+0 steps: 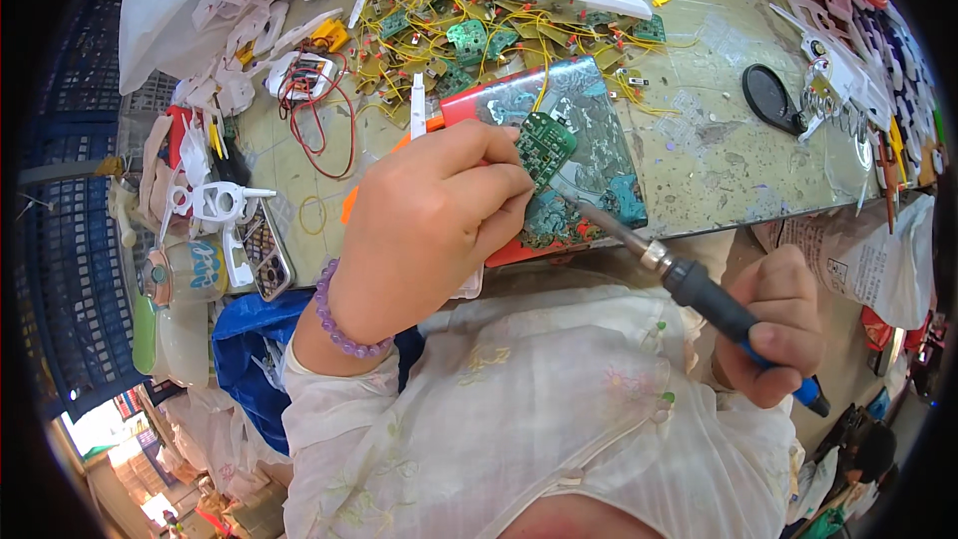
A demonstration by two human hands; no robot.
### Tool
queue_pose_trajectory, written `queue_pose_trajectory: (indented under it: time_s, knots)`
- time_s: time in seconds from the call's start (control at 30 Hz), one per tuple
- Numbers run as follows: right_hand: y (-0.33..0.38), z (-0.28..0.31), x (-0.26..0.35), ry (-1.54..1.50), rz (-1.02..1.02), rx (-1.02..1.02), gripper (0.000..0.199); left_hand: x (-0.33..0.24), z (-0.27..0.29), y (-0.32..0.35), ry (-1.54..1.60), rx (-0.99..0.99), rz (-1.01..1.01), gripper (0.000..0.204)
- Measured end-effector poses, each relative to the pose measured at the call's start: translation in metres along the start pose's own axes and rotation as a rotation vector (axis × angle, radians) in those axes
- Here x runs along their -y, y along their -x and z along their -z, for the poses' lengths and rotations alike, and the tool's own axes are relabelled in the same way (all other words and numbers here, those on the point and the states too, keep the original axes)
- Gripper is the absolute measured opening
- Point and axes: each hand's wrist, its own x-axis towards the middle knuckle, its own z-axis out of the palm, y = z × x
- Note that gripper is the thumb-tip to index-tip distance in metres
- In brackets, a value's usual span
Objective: Soldering electronic components and wires onto small circuit boards for toy assembly.
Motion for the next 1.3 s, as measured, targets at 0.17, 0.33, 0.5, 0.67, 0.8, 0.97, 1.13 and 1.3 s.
queue_pose_trajectory:
  time_s: [0.17,0.33,0.5,0.67,0.8,0.97,1.13,1.3]
  knots:
    - [0.004,-0.004,-0.003,-0.018,-0.006,0.066,0.035,-0.005,0.002,-0.003,-0.007,0.016,0.056,0.008]
    - [-0.001,-0.004,-0.008,-0.026,0.007,0.15,0.035,-0.007,0.002,-0.004,0.005,0.008,0.069,0.008]
    - [-0.002,-0.004,-0.007,-0.031,-0.017,0.174,0.036,-0.008,0.002,-0.004,0.003,0.012,0.073,0.008]
    - [-0.002,-0.004,-0.007,-0.023,-0.029,0.195,0.036,-0.01,0.003,-0.004,0.012,0.011,0.07,0.008]
    - [-0.002,-0.005,-0.008,-0.036,-0.021,0.164,0.035,-0.009,0.003,-0.004,0.005,0.015,0.076,0.008]
    - [-0.003,-0.006,-0.008,-0.03,-0.049,0.168,0.035,-0.009,0.003,-0.005,0.008,0.02,0.07,0.008]
    - [-0.005,-0.005,-0.008,-0.043,-0.063,0.19,0.034,-0.009,0.003,-0.005,-0.01,0.019,0.056,0.009]
    - [-0.004,-0.007,-0.008,-0.018,-0.083,0.169,0.037,-0.008,0.001,-0.003,0.025,-0.011,0.061,0.009]
